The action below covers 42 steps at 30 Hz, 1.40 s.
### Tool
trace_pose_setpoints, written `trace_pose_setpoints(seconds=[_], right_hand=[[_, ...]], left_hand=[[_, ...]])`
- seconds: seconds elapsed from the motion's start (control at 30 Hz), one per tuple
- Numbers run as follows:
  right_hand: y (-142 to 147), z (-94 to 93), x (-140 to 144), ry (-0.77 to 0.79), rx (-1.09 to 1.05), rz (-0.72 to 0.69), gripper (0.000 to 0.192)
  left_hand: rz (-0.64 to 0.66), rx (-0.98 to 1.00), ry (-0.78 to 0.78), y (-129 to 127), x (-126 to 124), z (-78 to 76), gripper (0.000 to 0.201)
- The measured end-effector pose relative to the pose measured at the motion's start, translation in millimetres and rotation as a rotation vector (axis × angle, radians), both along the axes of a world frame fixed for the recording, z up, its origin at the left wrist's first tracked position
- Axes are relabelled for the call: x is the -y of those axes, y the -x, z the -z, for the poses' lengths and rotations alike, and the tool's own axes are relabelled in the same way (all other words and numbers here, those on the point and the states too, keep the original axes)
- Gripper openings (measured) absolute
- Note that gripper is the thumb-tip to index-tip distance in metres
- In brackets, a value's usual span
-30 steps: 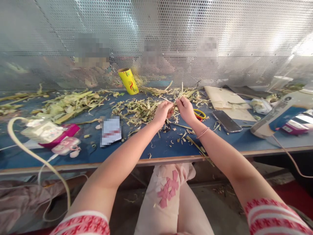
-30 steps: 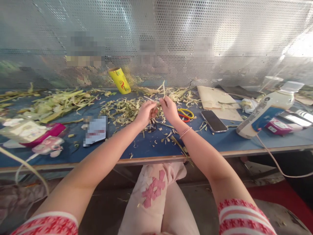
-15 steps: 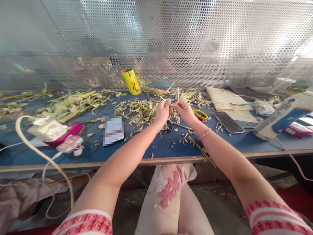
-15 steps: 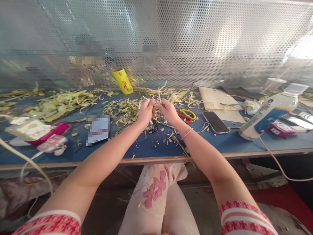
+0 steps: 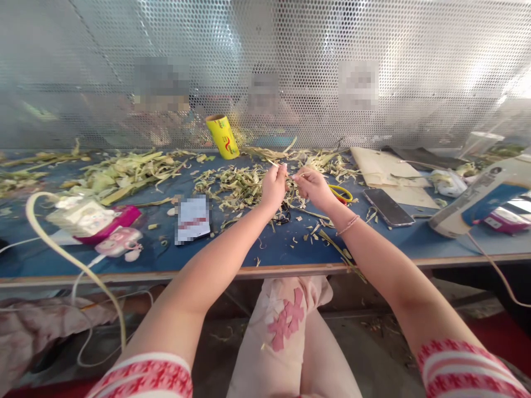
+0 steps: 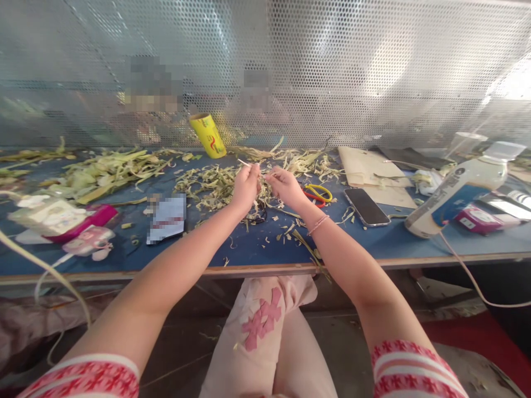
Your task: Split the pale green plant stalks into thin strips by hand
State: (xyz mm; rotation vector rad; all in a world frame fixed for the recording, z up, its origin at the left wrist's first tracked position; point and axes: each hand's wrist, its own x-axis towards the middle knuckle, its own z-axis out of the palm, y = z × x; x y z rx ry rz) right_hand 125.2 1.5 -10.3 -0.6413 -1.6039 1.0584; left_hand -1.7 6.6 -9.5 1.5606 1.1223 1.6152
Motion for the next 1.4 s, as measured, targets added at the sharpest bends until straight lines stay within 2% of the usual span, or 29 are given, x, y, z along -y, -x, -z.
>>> trace_pose_setpoints(seconds=[0.2, 0.3, 0.4, 0.57, 0.73, 0.9, 1.07, 1.23, 1.4], right_hand=[[-2, -1.6, 2, -0.029, 0.046, 0.046, 0.045], [-2, -3.5, 4, -0.051, 0.067, 0.135, 0.044], [-2, -4.8, 6, -0.081, 0.060, 0.261, 0.043], [-4, -2.8, 3, -0.099, 0.072, 0.401, 0.036], [-4, -2.5, 2, -0.083, 0.060, 0.414, 0.035], [-3, -4.5, 4, -0.069, 0.040, 0.402, 0.037], [-2, -2.3, 0, -0.055, -0.006, 0.382, 0.041], [-3, -2.1, 1, -0.065, -0.005, 0.380, 0.039], [-2, -2.9, 6, -0.126, 0.070, 0.359, 0.032]], left_hand=[[0.044, 0.049, -0.004, 1, 1, -0.4, 0.035], [0.155, 0.105, 0.030, 0, 8, -4.6, 0.038], [0.291, 0.169, 0.100, -2, 14, -9.5, 0.032], [0.344, 0.189, 0.166, -5, 20, -14.1, 0.019], [0.340, 0.130, 0.100, -3, 18, -12.5, 0.013], [0.263, 0.070, 0.024, 0, 12, -8.3, 0.012], [0.223, 0.111, 0.034, -1, 10, -6.8, 0.007], [0.278, 0.233, 0.123, -3, 14, -10.3, 0.005], [0.382, 0.432, 0.328, -5, 18, -17.1, 0.019]])
